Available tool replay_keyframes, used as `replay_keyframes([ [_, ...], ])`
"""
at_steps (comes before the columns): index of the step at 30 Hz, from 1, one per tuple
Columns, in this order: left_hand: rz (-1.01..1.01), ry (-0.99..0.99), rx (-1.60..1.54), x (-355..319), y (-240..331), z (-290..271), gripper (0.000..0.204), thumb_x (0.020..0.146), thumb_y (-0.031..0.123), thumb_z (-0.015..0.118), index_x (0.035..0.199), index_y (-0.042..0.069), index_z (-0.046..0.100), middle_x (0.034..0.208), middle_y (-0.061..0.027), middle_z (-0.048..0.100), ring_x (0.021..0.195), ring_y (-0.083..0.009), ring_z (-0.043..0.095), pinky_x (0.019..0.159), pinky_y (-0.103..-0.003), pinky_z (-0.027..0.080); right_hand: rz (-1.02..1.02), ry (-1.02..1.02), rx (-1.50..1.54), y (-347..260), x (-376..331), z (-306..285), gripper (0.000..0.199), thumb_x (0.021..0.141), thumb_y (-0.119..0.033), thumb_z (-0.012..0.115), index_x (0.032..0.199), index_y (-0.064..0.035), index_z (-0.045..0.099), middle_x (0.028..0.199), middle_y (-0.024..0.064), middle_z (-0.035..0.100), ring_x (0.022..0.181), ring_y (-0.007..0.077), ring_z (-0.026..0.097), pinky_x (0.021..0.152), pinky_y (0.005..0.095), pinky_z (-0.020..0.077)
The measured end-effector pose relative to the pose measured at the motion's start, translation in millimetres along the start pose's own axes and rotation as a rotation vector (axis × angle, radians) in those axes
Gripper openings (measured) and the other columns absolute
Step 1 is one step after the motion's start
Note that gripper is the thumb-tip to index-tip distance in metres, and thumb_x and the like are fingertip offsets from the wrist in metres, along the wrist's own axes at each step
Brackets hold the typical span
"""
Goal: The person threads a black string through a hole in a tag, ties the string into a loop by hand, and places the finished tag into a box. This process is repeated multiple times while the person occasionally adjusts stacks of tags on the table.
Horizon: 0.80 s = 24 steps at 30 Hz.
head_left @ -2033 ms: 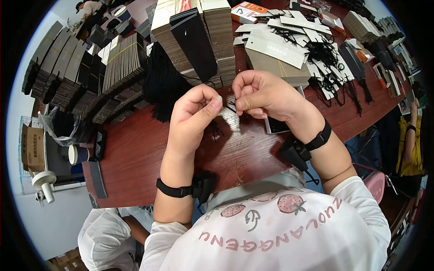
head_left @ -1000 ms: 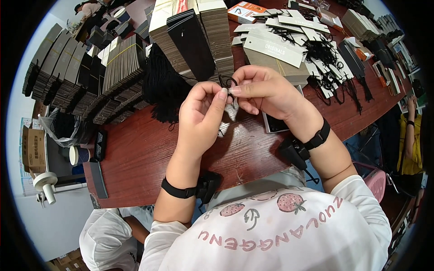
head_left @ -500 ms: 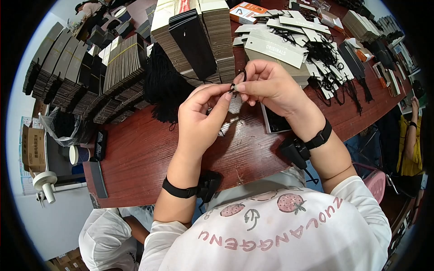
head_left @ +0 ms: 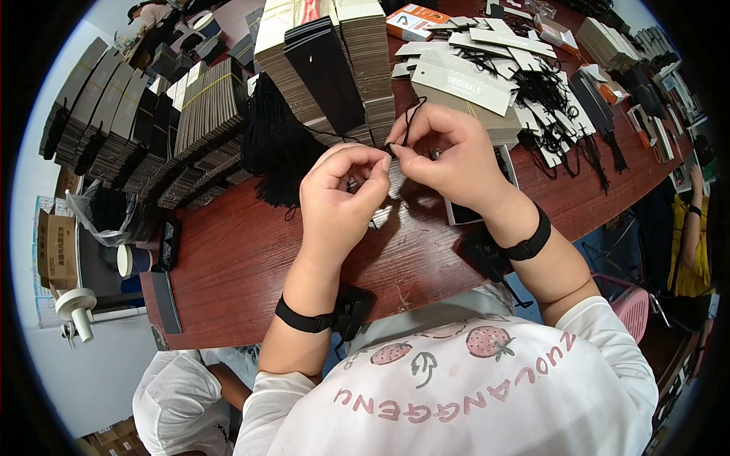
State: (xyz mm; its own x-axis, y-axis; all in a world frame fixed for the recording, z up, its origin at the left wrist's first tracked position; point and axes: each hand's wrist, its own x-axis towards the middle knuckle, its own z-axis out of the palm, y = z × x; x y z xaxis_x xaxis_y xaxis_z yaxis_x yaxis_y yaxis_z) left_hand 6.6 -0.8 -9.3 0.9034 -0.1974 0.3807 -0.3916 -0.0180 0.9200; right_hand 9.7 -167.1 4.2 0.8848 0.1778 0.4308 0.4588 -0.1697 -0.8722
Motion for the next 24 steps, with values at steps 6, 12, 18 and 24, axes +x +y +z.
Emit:
replay_keyframes([
  [6, -0.259, 0.052, -0.263, 0, 6, -5, 0.012, 0.088, 0.008, 0.056, 0.095, -0.001, 0.06, 0.083, -0.0018, 0.058, 0.072, -0.0061, 0.049, 0.066, -0.02, 0.04, -0.057, 0.05, 0.094, 0, 0, -2, 0.01, 0.072, -0.002, 0.063, 0.071, 0.0011, 0.054, 0.08, 0.0065, 0.063, 0.067, 0.0077, 0.056, 0.057, 0.0212, 0.0463],
  [12, -0.255, -0.015, -0.363, -2, 5, 0, 0.013, 0.089, 0.011, 0.054, 0.094, 0.0, 0.058, 0.08, -0.0013, 0.056, 0.072, -0.0064, 0.049, 0.066, -0.019, 0.039, -0.074, 0.029, 0.117, 1, 0, 1, 0.01, 0.074, -0.002, 0.063, 0.07, 0.0011, 0.054, 0.08, 0.0064, 0.063, 0.06, 0.0071, 0.055, 0.054, 0.0201, 0.0454],
  [18, -0.278, 0.018, -0.312, -1, 6, -1, 0.011, 0.09, 0.011, 0.054, 0.093, 0.001, 0.057, 0.078, 0.0004, 0.054, 0.07, -0.006, 0.047, 0.065, -0.019, 0.039, 0.206, 0.106, 0.272, 9, 3, -2, 0.012, 0.078, -0.005, 0.064, 0.084, 0.0004, 0.055, 0.082, 0.0045, 0.06, 0.059, 0.0018, 0.051, 0.05, 0.0162, 0.0403],
  [24, -0.233, 0.028, -0.332, -1, 6, 0, 0.011, 0.09, 0.012, 0.054, 0.093, 0.002, 0.057, 0.077, 0.001, 0.054, 0.068, -0.0051, 0.045, 0.063, -0.019, 0.037, 0.284, -0.031, 0.396, -9, 7, -12, 0.024, 0.079, -0.004, 0.061, 0.101, 0.0, 0.05, 0.091, 0.0053, 0.057, 0.055, 0.0027, 0.05, 0.044, 0.0152, 0.0359],
])
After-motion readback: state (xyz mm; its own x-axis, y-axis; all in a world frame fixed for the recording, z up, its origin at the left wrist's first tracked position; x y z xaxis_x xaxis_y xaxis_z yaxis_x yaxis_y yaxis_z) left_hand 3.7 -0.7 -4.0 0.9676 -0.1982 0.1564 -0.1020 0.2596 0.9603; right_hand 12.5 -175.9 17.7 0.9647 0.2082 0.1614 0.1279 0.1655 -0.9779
